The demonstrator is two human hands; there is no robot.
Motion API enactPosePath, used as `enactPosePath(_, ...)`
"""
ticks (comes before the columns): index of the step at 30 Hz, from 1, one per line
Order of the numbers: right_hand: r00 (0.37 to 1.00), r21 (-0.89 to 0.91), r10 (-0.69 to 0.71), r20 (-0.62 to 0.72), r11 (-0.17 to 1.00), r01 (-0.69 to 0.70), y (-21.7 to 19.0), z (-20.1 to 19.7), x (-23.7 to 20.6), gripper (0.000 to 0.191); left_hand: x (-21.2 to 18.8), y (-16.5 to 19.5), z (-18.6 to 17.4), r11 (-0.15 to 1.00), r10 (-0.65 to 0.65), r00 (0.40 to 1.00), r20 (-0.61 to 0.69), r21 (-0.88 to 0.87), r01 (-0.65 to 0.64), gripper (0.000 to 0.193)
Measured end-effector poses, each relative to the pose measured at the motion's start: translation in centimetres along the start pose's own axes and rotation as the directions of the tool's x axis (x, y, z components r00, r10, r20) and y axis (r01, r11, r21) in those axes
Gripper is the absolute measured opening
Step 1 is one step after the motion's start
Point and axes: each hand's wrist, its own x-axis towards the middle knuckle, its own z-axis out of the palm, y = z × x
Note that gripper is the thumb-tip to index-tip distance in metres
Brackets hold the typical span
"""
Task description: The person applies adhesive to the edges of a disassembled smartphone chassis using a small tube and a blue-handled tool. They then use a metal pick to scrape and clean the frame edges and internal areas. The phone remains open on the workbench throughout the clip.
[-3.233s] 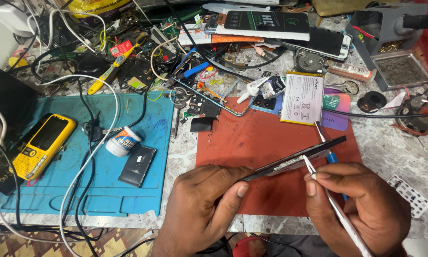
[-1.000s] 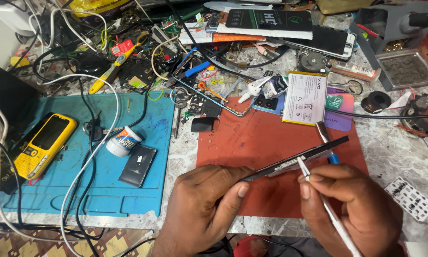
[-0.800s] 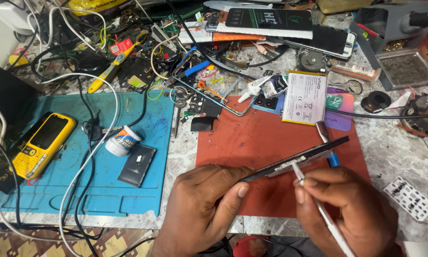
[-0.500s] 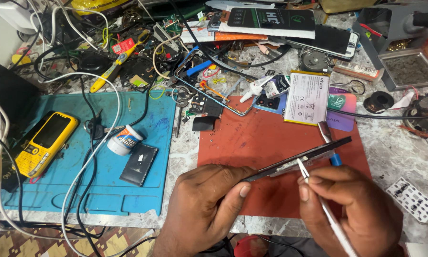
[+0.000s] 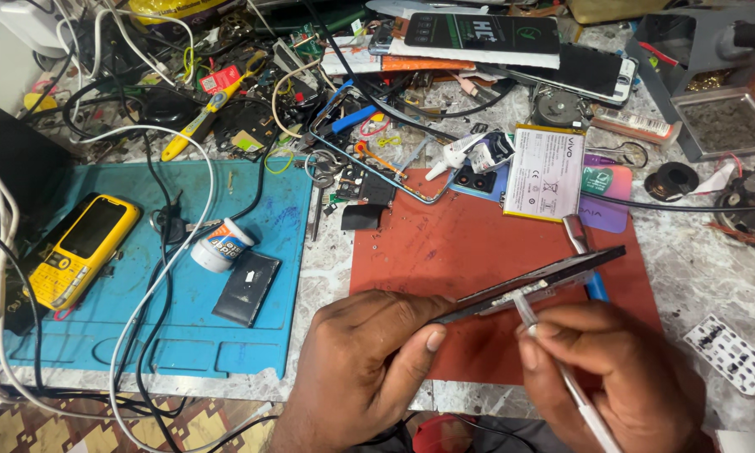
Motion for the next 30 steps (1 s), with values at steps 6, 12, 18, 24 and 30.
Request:
enactPosePath(6,0.986,0.092,0.154,-0.07,0.985,-0.148,-0.4,0.3,-0.2,0.02,0.1,0.1,0.0,1.0,-0.012,1.0,-0.003,-0.008,0.012,0.017)
enactPosePath(12,1.0,-0.01,0.011,0.016,1.0,-0.011,-0.2,-0.1,-0.4,0.022,0.1,0.1,0.1,1.0,0.013,1.0,-0.002,0.003,-0.013,0.016)
enactPosePath(18,1.0,0.001,0.016,0.018,1.0,-0.016,0.3,-0.1,-0.7,0.022,0.1,0.2,0.0,1.0,0.019,1.0,0.0,0.01,-0.019,0.015)
enactPosePath(24,0.978,0.046,0.178,-0.107,0.984,-0.174,-0.6,0.5,0.0,0.021,0.1,0.2,-0.1,1.0,0.005,1.0,0.011,0.027,-0.006,0.016)
enactPosePath(30,0.998,-0.12,0.016,-0.053,0.993,-0.022,-0.4,0.3,0.5,0.022,0.1,0.1,0.0,0.999,0.029,1.0,0.0,0.021,-0.029,0.016)
